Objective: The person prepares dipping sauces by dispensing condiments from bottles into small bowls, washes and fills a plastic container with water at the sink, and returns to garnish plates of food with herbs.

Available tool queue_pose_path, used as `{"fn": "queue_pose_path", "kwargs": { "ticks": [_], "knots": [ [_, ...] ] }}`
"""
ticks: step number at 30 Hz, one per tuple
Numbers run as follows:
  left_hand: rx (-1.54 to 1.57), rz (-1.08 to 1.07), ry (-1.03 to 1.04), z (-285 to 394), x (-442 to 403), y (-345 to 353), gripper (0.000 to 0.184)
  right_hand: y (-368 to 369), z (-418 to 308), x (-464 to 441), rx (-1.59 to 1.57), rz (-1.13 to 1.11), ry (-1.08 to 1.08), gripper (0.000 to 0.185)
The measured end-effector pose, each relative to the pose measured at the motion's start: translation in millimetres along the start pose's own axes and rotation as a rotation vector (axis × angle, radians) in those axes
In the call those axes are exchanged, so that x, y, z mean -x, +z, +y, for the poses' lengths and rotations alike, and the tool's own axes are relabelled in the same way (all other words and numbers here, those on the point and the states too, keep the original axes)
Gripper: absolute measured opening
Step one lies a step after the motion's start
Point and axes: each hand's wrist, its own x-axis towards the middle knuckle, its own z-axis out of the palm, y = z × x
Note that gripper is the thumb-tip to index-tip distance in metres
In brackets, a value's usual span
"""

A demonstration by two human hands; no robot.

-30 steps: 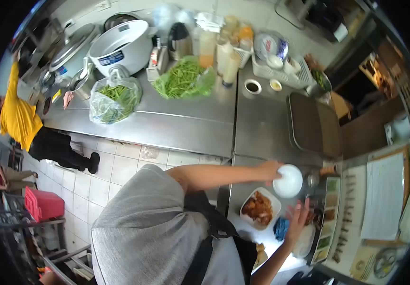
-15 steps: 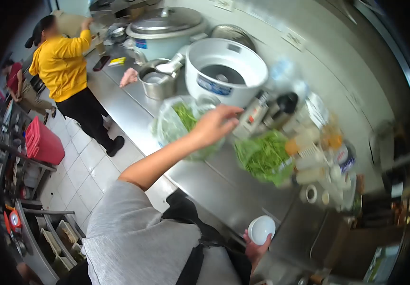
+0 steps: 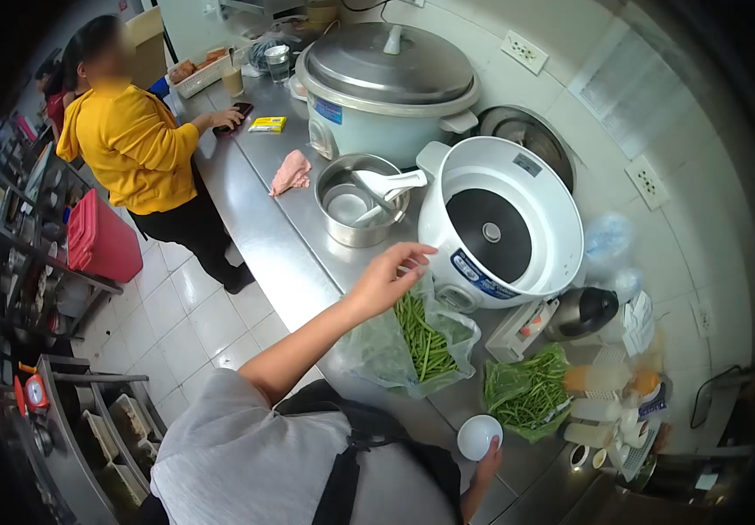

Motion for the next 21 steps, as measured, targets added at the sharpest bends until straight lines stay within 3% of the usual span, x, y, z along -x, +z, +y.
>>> {"fn": "queue_pose_path", "kwargs": {
  "ticks": [4,6,7,10,13,16,18,21],
  "knots": [
    [0.022,-0.105,-0.031,26,-9,-17,0.025,-25,-30,-49,0.453,-0.092,0.032,0.057],
    [0.032,-0.174,0.001,33,-20,-33,0.023,-34,-87,-56,0.485,0.055,-0.27,0.052],
    [0.043,-0.213,0.015,31,-24,-40,0.022,-26,-160,-45,0.395,0.037,-0.296,0.046],
    [0.226,-0.347,-0.01,15,-33,-47,0.023,28,-325,-65,0.308,0.121,-0.81,0.037],
    [0.366,-0.597,-0.098,10,-45,-59,0.024,109,-475,-115,-0.001,-0.263,-0.899,0.044],
    [0.496,-0.801,-0.068,-1,-63,-89,0.025,179,-566,-242,0.401,-0.304,-0.514,0.067],
    [0.521,-0.901,-0.083,-16,-77,-121,0.03,209,-581,-313,0.257,-0.329,-0.36,0.072],
    [0.625,-0.872,-0.235,-46,-91,-173,0.033,233,-585,-339,-0.082,-0.65,0.027,0.073]
  ]
}}
